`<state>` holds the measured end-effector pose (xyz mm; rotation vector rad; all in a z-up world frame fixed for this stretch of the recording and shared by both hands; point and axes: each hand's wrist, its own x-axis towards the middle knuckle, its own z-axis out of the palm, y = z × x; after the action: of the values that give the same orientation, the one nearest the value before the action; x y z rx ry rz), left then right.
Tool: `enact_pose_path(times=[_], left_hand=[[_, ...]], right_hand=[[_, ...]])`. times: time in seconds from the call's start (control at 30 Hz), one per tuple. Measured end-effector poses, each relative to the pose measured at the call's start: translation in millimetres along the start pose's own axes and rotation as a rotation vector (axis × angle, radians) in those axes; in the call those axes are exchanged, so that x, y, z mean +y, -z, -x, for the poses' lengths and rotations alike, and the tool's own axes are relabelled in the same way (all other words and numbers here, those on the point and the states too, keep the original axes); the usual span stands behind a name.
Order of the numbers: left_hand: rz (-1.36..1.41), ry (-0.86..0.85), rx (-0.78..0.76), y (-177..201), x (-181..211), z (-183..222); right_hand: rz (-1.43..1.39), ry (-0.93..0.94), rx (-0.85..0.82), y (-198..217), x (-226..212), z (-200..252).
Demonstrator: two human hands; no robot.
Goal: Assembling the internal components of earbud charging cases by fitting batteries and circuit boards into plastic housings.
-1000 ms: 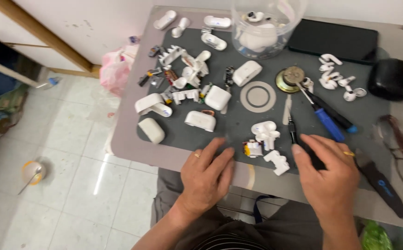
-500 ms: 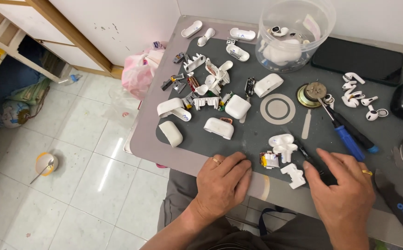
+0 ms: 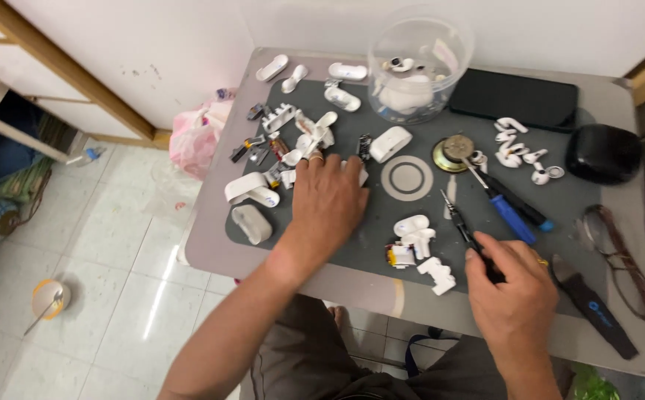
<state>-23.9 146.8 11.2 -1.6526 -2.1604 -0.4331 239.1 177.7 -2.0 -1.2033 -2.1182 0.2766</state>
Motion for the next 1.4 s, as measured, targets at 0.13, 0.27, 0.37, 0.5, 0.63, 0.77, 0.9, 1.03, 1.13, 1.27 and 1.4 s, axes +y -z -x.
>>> enact_pose_path(times=[0.13, 0.27, 0.37, 0.5, 0.63, 0.77, 0.9, 1.03, 1.13, 1.27, 1.4], left_hand=[[0.003, -0.034, -0.199, -18, -18, -17], [0.277, 0.349, -0.299, 18, -37, -26], [0.406, 0.485, -0.23, 62, -46, -32], [0.394, 0.423, -0.136, 50, -29, -26], [0.589, 0.123, -0.159, 38, 31, -21], [0.486, 0.028, -0.019, 2, 78, -25], [0.602, 0.048, 0.063, -6, 82, -19], [1.129, 0.405, -0.021, 9, 62, -23], [1.636, 0.807, -0.088, 27, 48, -25], [1.777, 0.902, -0.094, 44, 46, -23], [1.461, 0.741, 0.026, 48, 82, -8]], right_hand=[[-0.049, 0.032, 0.058, -2, 6, -1], [-0.038, 0.023, 0.026, -1, 7, 0], [-0.048, 0.044, 0.052, -2, 6, 0], [-0.024, 0.042, 0.043, -7, 14, 4], [0.015, 0.029, 0.042, -6, 12, 5], [0.033, 0.009, 0.077, -5, 10, 8], [0.027, -0.008, 0.054, -3, 7, 6], [0.001, -0.012, 0.026, -1, 6, 3], [0.013, 0.025, 0.061, -1, 5, 4], [-0.034, 0.146, 0.187, 2, 1, 1], [-0.168, 0.321, 0.242, 9, -3, -3]])
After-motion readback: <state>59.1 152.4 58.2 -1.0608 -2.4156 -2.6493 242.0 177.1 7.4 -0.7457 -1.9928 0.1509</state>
